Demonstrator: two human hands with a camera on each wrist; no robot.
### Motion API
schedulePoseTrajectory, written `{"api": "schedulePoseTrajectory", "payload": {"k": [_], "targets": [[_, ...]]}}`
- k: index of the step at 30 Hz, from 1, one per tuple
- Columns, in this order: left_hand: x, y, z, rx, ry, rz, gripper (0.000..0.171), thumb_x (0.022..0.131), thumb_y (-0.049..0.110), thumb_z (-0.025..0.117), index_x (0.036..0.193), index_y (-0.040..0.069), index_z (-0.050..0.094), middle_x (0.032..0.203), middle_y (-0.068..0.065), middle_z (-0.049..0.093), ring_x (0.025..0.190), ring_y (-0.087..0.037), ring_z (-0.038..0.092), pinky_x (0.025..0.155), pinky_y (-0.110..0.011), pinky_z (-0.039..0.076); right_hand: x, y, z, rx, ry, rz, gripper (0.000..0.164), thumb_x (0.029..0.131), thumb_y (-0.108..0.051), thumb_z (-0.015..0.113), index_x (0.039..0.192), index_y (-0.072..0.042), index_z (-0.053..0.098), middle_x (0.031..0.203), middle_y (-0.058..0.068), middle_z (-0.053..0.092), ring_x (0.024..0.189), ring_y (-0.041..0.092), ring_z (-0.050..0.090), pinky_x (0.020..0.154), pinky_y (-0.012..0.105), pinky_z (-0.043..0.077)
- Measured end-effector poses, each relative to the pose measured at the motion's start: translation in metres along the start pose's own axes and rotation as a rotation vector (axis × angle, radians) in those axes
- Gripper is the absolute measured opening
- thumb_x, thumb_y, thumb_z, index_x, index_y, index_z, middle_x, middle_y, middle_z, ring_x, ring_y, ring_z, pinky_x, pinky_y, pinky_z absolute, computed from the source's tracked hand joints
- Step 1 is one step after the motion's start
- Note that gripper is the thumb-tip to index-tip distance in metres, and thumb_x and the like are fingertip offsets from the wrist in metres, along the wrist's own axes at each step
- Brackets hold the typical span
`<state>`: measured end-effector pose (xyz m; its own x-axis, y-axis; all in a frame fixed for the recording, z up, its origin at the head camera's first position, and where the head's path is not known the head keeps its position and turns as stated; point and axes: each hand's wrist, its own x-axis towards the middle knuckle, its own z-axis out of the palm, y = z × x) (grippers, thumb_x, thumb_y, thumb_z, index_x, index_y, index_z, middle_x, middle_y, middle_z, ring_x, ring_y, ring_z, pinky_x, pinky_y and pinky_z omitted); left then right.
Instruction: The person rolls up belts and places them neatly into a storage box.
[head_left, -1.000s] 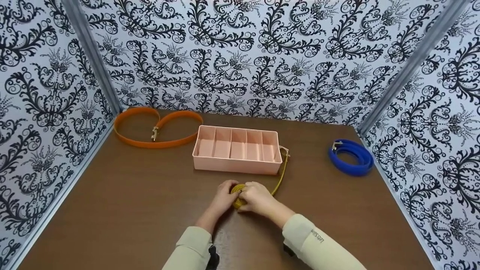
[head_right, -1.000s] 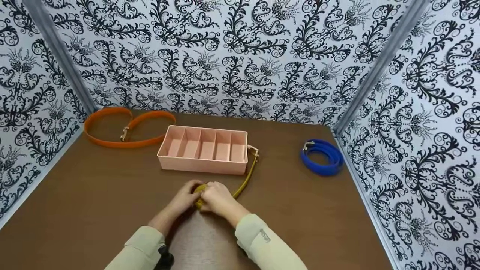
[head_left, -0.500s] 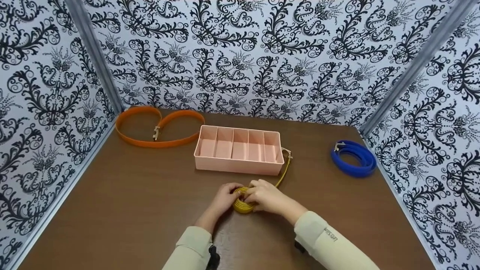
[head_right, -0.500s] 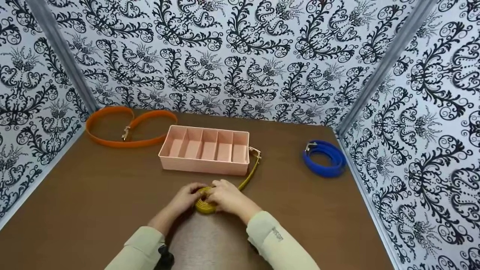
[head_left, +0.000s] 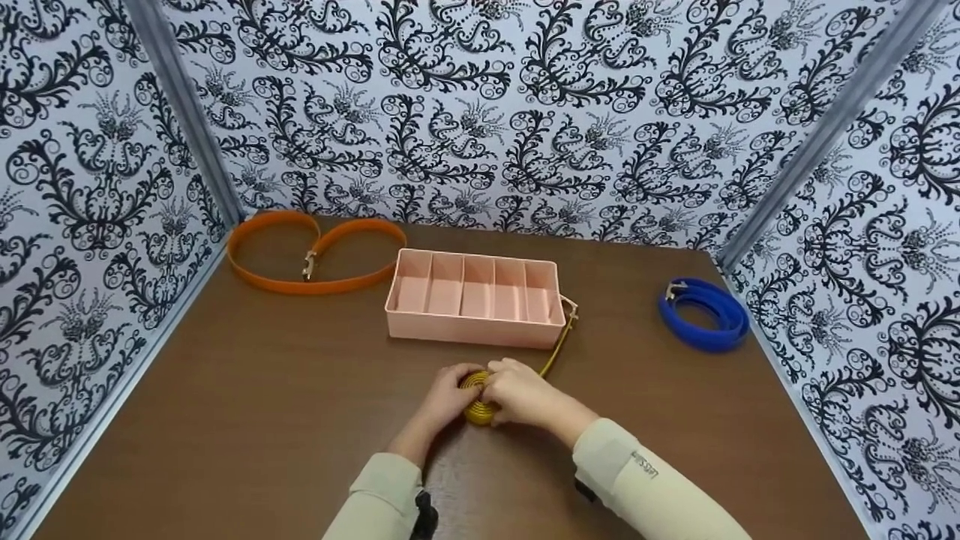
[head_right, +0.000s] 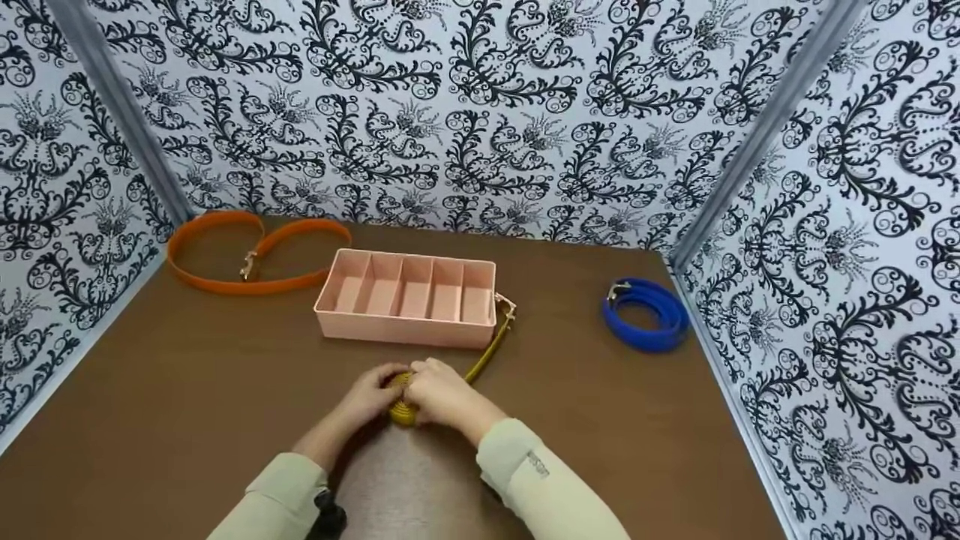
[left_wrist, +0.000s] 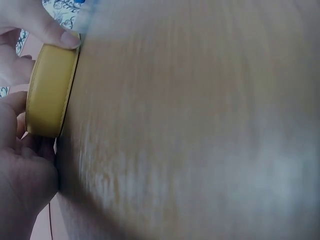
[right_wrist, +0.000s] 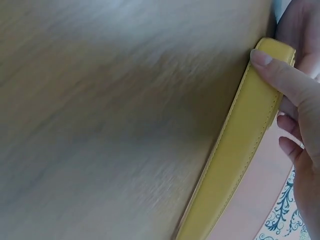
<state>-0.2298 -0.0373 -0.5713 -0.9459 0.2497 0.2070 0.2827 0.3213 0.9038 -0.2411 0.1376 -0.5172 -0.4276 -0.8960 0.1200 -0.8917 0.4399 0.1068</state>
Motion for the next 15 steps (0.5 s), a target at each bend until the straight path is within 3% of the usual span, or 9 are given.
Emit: {"api": "schedulePoseTrajectory", "payload": {"k": [3,9,12,15], "targets": [[0.000,0.001,0.001,-0.007,0.008,-0.031,0.034,0.083,0.005,0.066,0.116,-0.003,0.065,0.114,-0.017,0.065,0.104,-0.031,0.057,0.089,-0.045,0.046,0.000,-0.004,0.003,0.025,0.026,0.074,0.024,0.059,-0.036,0.089,0.068,-0.020,0.073,0.067,-0.010,0.064,0.072,0.016,0.047,0.066,0.032,0.037],[0.000,0.003,0.003,0.001,0.035,-0.061,0.036,0.083,0.008,0.070,0.116,-0.005,0.064,0.114,-0.017,0.063,0.108,-0.033,0.055,0.096,-0.048,0.042,-0.001,-0.010,0.010,0.076,0.104,0.230,0.028,0.060,-0.040,0.088,0.067,-0.019,0.071,0.065,-0.010,0.064,0.069,0.017,0.046,0.066,0.034,0.036],[0.001,0.002,0.003,-0.021,0.037,-0.045,0.031,0.083,0.003,0.070,0.112,-0.007,0.064,0.110,-0.018,0.065,0.106,-0.034,0.057,0.096,-0.048,0.043,-0.003,-0.011,0.011,0.065,0.108,0.238,0.028,0.062,-0.043,0.086,0.070,-0.020,0.073,0.070,-0.009,0.066,0.072,0.018,0.047,0.068,0.035,0.036],[0.001,0.002,0.004,-0.034,0.028,-0.030,0.026,0.085,0.000,0.068,0.110,-0.008,0.066,0.108,-0.018,0.066,0.104,-0.033,0.059,0.094,-0.047,0.045,-0.008,-0.008,0.008,0.048,0.062,0.187,0.029,0.064,-0.045,0.085,0.078,-0.021,0.075,0.079,-0.009,0.067,0.078,0.017,0.047,0.071,0.035,0.036]]}}
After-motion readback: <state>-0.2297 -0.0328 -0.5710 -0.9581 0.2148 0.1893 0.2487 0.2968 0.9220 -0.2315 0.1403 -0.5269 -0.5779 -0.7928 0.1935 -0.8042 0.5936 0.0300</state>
